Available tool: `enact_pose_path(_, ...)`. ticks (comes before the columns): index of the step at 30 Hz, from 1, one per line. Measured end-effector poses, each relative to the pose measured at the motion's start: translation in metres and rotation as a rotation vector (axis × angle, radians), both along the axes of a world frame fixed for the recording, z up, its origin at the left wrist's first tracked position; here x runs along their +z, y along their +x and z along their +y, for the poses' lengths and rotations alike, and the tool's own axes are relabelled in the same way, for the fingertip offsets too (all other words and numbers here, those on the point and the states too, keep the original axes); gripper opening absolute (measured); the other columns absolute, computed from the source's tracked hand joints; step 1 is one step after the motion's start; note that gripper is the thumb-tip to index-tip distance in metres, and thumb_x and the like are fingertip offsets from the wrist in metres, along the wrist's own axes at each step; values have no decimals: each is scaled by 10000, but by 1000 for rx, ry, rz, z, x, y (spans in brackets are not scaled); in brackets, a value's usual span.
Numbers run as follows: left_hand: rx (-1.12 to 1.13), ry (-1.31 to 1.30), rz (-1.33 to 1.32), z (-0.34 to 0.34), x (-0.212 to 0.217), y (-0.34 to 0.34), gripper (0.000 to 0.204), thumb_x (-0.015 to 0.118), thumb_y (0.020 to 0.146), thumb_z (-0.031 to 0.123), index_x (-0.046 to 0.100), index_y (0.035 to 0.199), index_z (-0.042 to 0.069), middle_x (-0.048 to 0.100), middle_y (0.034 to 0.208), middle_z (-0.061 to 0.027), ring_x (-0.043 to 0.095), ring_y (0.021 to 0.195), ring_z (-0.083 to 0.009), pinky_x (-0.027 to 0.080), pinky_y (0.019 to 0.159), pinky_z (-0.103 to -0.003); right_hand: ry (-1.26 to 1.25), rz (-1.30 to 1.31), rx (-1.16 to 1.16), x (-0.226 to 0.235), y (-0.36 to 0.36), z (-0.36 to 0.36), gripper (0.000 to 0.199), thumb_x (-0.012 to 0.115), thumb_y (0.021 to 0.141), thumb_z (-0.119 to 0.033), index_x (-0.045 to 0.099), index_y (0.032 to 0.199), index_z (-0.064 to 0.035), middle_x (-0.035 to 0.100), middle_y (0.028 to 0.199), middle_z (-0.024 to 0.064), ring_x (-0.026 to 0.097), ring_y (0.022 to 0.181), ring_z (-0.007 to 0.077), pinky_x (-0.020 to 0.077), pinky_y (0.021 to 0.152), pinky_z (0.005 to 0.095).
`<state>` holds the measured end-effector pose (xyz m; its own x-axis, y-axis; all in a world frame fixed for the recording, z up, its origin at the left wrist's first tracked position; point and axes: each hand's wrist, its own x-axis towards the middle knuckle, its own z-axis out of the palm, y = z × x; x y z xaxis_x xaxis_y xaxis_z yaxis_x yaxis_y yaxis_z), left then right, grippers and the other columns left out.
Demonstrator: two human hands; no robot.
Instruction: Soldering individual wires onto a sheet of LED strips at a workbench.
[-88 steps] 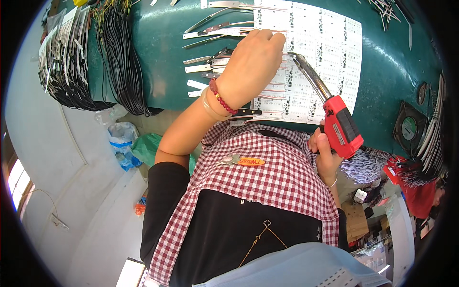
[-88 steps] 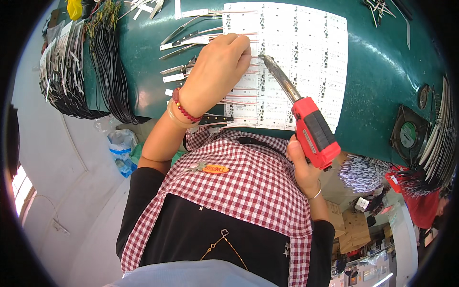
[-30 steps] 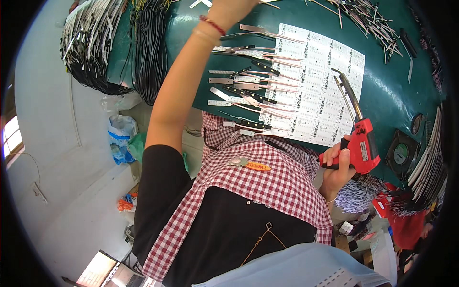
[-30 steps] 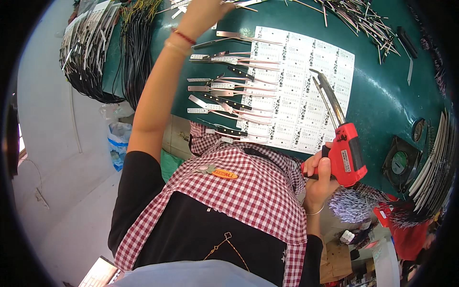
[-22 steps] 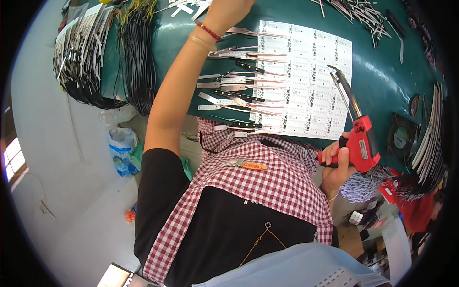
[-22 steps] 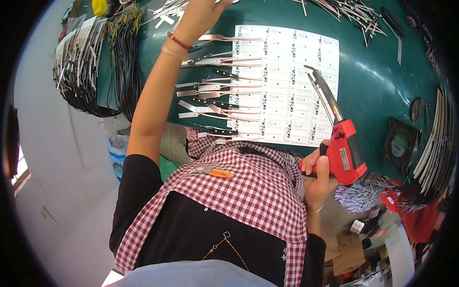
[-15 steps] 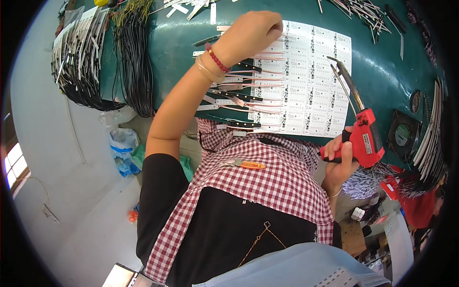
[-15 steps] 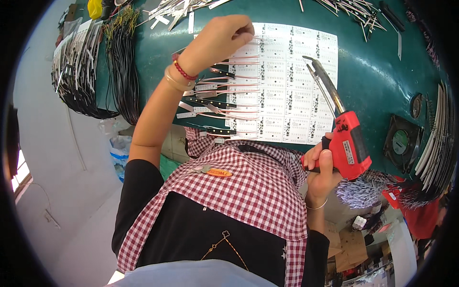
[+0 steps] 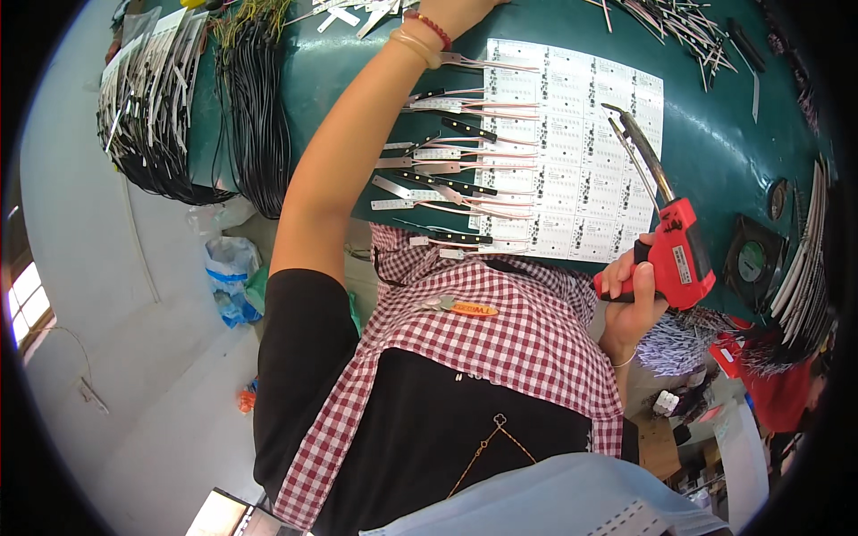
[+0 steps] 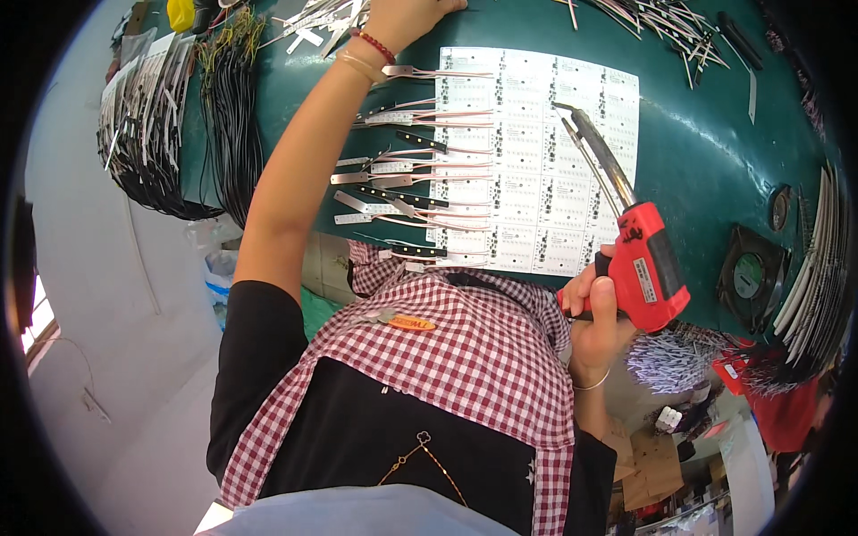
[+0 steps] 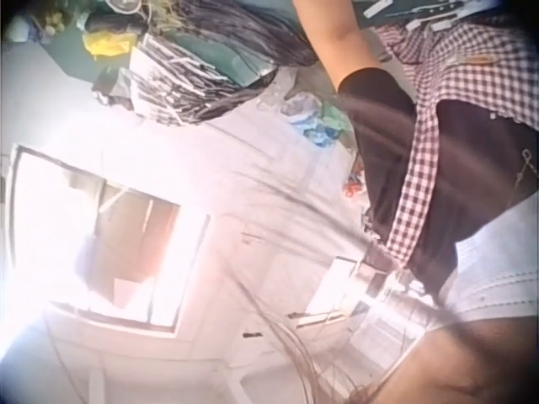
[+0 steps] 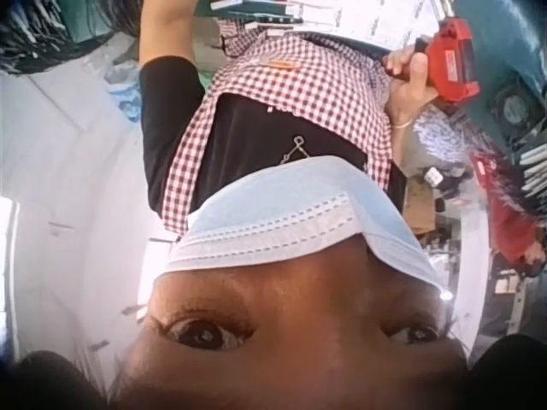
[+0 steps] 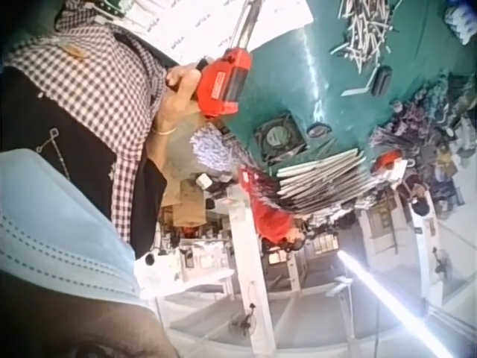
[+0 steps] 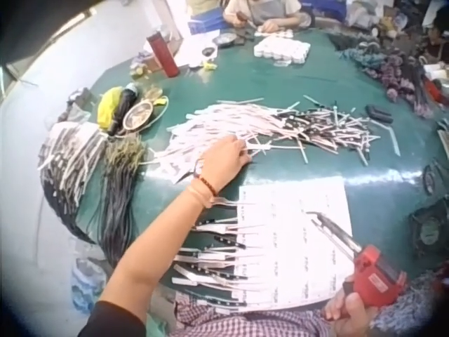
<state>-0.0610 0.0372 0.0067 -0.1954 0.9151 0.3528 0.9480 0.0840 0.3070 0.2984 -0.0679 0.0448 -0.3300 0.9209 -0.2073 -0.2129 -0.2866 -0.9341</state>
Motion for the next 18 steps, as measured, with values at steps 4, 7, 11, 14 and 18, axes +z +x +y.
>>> enact_pose_path(4, 13, -69, 101, 5, -7, -6, 172, 607, 745, 199, 624, 729, 29, 594, 776, -158, 586, 743, -333, 478, 671, -425, -6, 7, -23, 0, 1, 1, 305, 465, 902, -146, 419, 1147, 30, 454, 678, 64, 391, 469, 101, 359, 441, 250)
enact_pose_path(7, 76, -182, 115, 5, 4, -12, 175, 601, 750, 195, 620, 779, 24, 587, 815, -178, 576, 789, -351, 476, 709, -438, 7, -33, -69, 1, 4, 4, 305, 469, 904, -152, 421, 1143, 31, 453, 674, 64, 396, 472, 98, 363, 443, 250)
enact_pose_path(11, -56, -187, 65, 9, 25, -5, 235, 580, 760, 159, 554, 946, 16, 545, 929, -192, 532, 908, -368, 451, 784, -437, 17, -2, -72, 3, 7, 8, 304, 470, 908, -160, 423, 1142, 28, 459, 672, 63, 398, 471, 94, 363, 446, 250)
enact_pose_path(14, -131, -85, 248, 36, 11, 16, 243, 597, 745, 168, 553, 941, 31, 552, 932, -165, 544, 900, -344, 453, 760, -432, 72, 3, -96, 4, 12, 13, 303, 469, 911, -167, 420, 1144, 21, 466, 673, 61, 394, 465, 94, 361, 448, 253)
enact_pose_path(18, -274, 204, 132, 99, -8, 53, 249, 608, 755, 203, 562, 949, 55, 558, 954, -146, 549, 923, -316, 447, 748, -444, 78, 30, -106, 7, 18, 12, 304, 463, 914, -166, 410, 1151, 16, 473, 675, 60, 392, 457, 94, 358, 448, 253)
